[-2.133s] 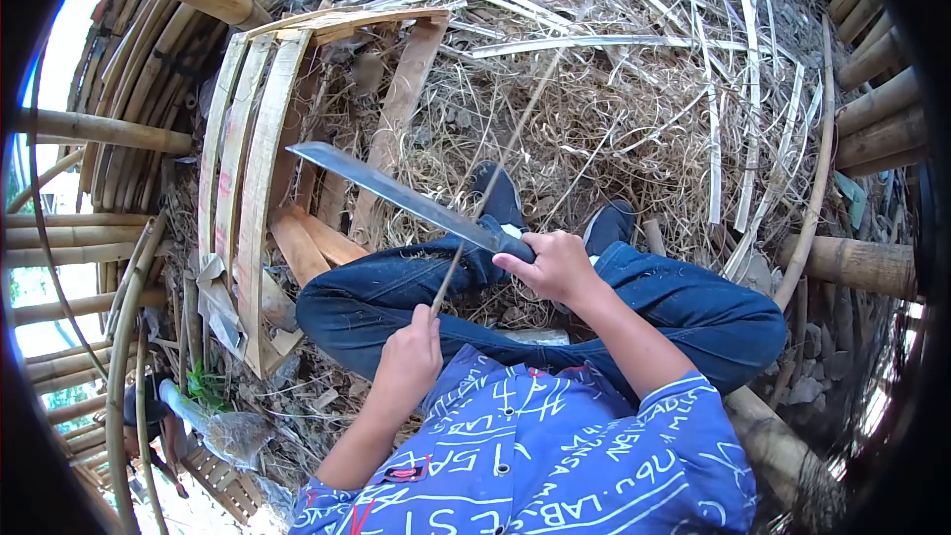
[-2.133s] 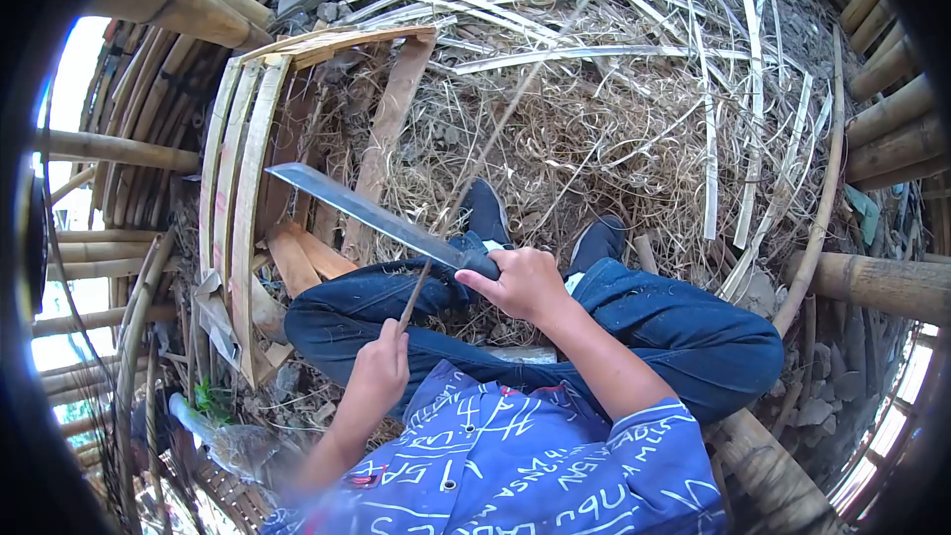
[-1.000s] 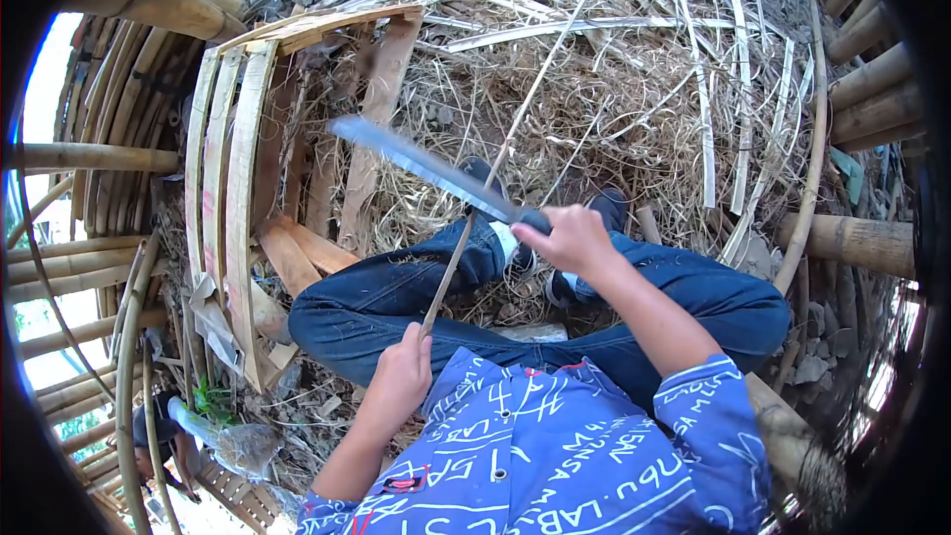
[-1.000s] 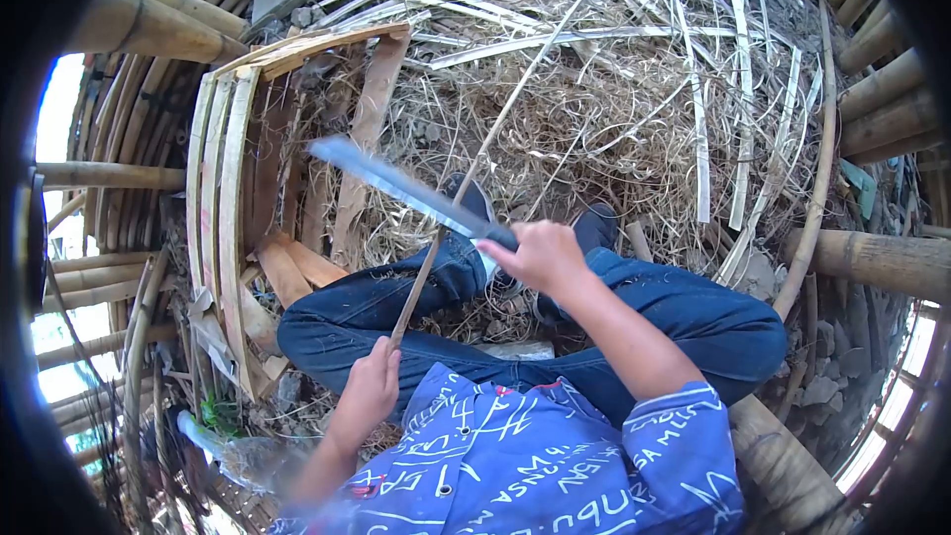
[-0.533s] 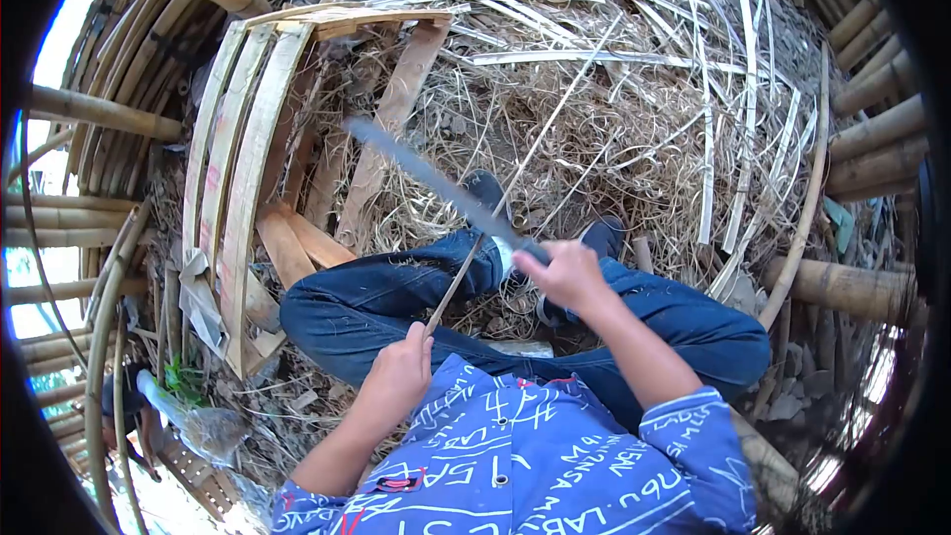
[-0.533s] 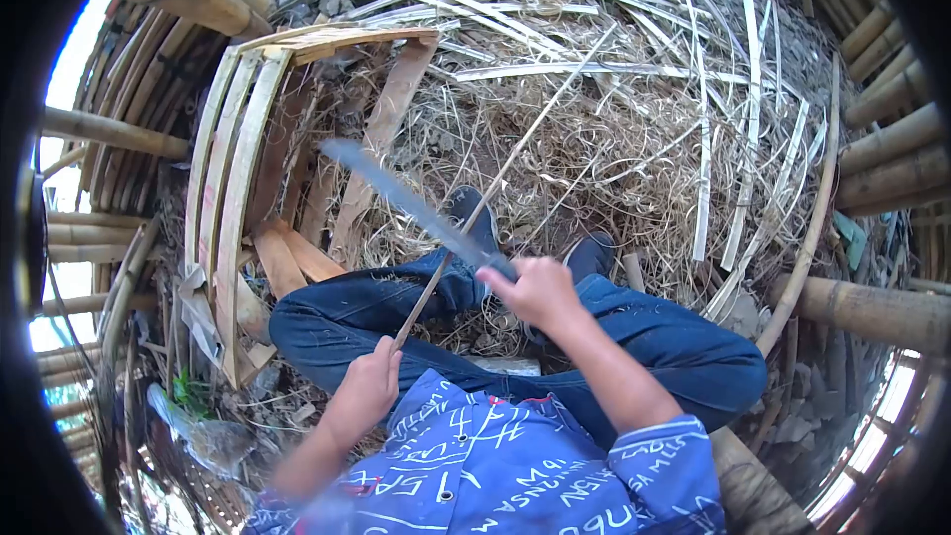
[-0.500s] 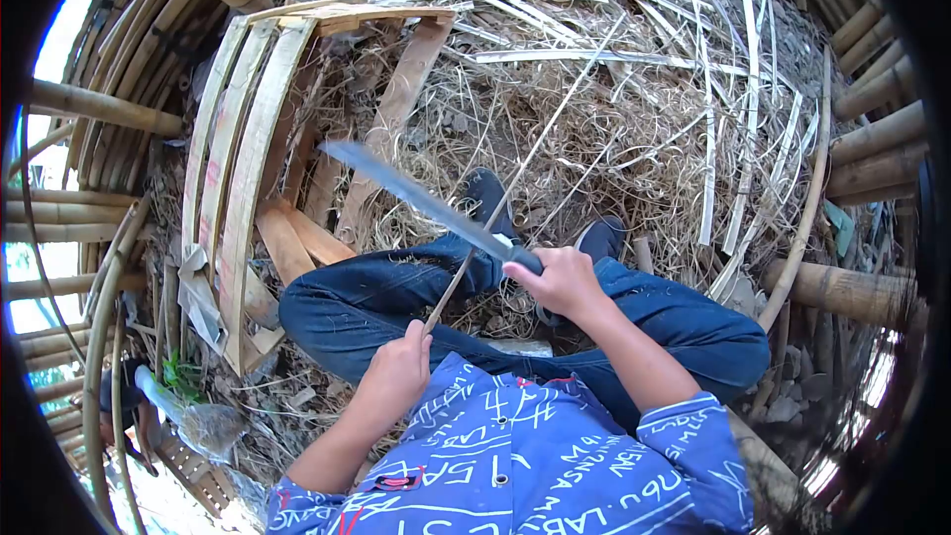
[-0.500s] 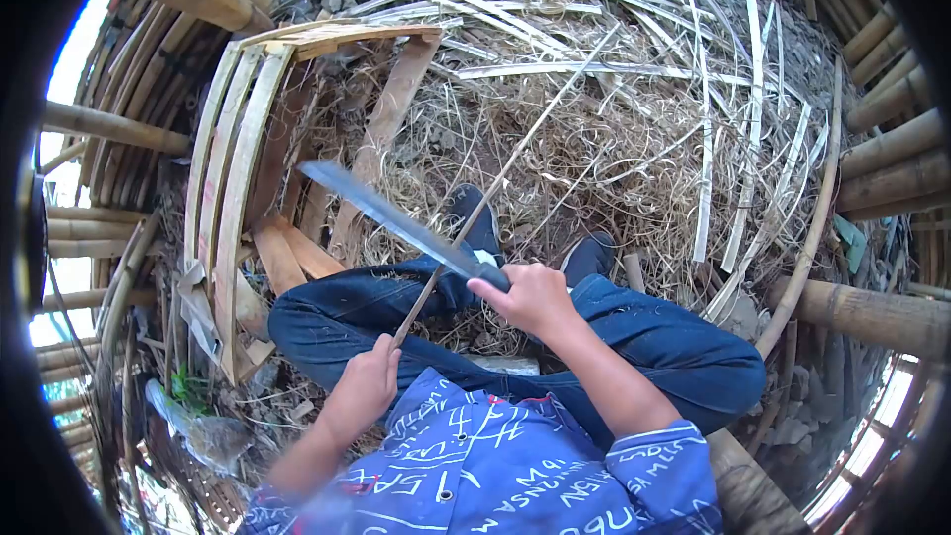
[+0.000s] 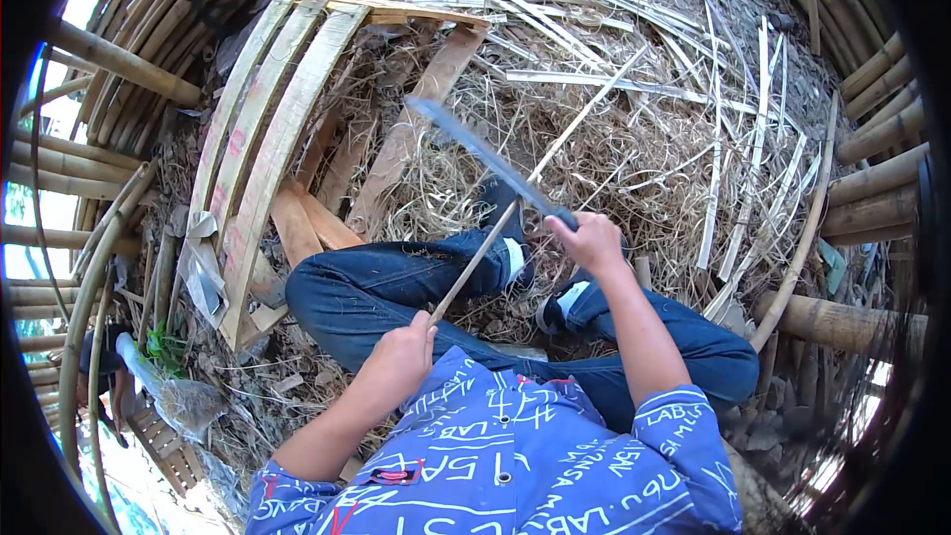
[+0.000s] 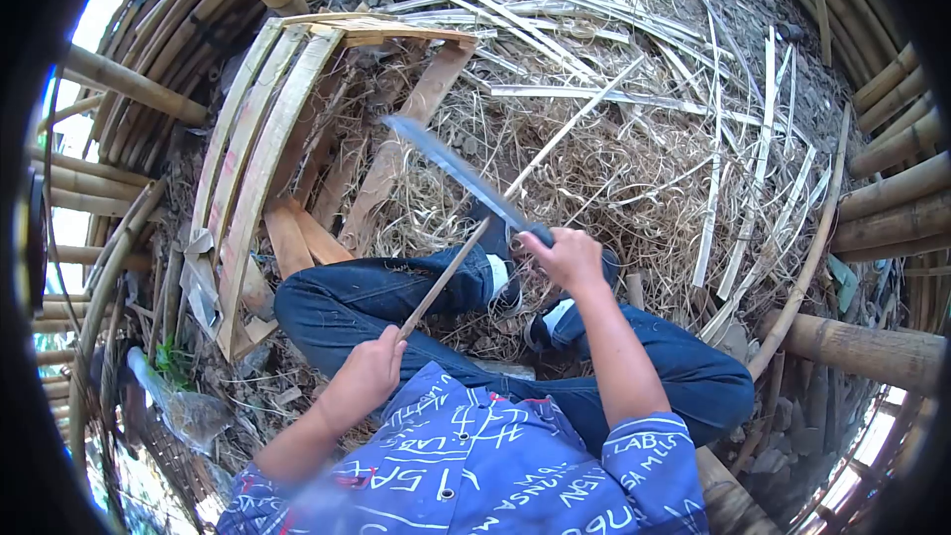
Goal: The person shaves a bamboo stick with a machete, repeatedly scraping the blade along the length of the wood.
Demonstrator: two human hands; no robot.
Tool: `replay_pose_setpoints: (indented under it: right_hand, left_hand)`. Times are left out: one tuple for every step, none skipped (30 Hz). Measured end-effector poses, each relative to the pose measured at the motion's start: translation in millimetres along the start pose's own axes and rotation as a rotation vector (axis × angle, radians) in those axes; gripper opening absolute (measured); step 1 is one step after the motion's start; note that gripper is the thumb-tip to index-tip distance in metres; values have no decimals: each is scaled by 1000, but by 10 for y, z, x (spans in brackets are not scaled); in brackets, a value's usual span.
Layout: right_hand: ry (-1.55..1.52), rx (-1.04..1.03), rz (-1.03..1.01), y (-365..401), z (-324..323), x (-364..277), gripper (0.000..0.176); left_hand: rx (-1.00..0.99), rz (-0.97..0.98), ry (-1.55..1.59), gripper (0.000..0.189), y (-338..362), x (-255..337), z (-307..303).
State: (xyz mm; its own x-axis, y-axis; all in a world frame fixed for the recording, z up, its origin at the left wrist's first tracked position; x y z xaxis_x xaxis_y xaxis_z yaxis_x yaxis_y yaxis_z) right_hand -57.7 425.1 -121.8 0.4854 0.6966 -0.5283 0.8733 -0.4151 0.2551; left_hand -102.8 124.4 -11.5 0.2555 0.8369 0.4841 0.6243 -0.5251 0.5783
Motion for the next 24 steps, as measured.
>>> replay_pose_setpoints:
  right_hand:
    - [-15, 44, 102, -59, -70, 226, 67]
    - [-30, 83, 205, -96, -150, 446, 68]
    - [-8, 79, 202, -128, -246, 519, 69]
    - [16, 71, 196, -153, -301, 550, 69]
    - [74, 113, 159, -155, -357, 505, 68]
    - [76, 108, 147, -126, -349, 433, 68]
    - [-14, 54, 161, -68, -248, 363, 68]
    - [-105, 3, 175, 0, -141, 268, 68]
    - [-116, 12, 78, 93, -81, 23, 68]
    - [-130, 17, -14, 229, 3, -244, 69]
    - [-124, -34, -78, 360, 114, -483, 69]
    - [-119, -79, -137, 430, 199, -650, 69]
    - [-124, -74, -128, 411, 228, -662, 69]
    - [-82, -91, -172, 405, 270, -708, 70]
    - [-40, -109, -217, 391, 303, -738, 70]
    - [-9, -116, -150, 290, 284, -604, 71]
    - [-57, -47, -109, 181, 162, -427, 73]
    - [66, -58, -4, 14, 163, -65, 74]
    - [95, -29, 80, -97, -13, 186, 74]
    - [58, 33, 177, -186, -206, 494, 74]
    - [80, 51, 229, -264, -356, 728, 74]
    - [105, 69, 280, -317, -484, 929, 74]
    - [117, 118, 292, -367, -592, 1089, 74]
    - [129, 167, 306, -388, -710, 1104, 74]
  left_hand:
    - [-18, -11, 10, 14, 21, -5, 15]
    - [-12, -9, 12, 14, 47, 0, 10]
    - [-25, -7, 8, 16, 92, 0, 26]
    - [-36, -8, 8, 18, 130, 0, 38]
    - [-37, -12, -1, 18, 122, 7, 21]
    - [-30, -20, 6, 18, 90, -2, 9]
    - [-10, 15, 6, 19, 49, 15, -7]
    - [11, 51, 4, 19, 7, 40, -33]
    - [19, 45, 6, 19, -42, 50, -46]
    - [22, 37, 10, 19, -80, 66, -39]
    - [21, 31, 12, 19, -102, 76, -25]
    - [17, 32, 8, 19, -102, 80, -23]
    - [20, 13, -11, 16, -86, 57, -37]
    - [15, -8, -32, 14, -50, 26, -35]
    - [0, -6, -41, 14, -14, 9, -18]
    - [-2, -25, -40, 14, 25, -31, -18]
    - [-1, -44, -39, 14, 66, -67, -28]
    - [-11, -49, -44, 14, 136, -80, -19]
    - [-35, -79, -18, 14, 197, -109, -12]
    - [-56, -109, 7, 14, 254, -136, -12]
    - [-59, -87, -6, 14, 295, -95, -2]
    - [-54, -92, -5, 14, 316, -89, 3]
    - [-58, -88, 3, 14, 321, -70, 18]
    - [-64, -82, 12, 14, 314, -51, 31]
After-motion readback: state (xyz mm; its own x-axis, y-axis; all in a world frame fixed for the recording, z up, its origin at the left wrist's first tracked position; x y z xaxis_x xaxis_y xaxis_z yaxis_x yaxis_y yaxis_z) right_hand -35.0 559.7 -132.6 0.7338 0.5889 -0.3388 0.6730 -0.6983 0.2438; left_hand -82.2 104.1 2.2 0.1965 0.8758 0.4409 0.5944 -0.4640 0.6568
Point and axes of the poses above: each hand's wrist, its own y-axis away from the middle knuckle, its own z-axis out of the palm, x = y × z, the point moved 9 cm from there along -y, towards the middle knuckle, and after that the axes turned 8 degrees about -z, right-handed, at the moved point
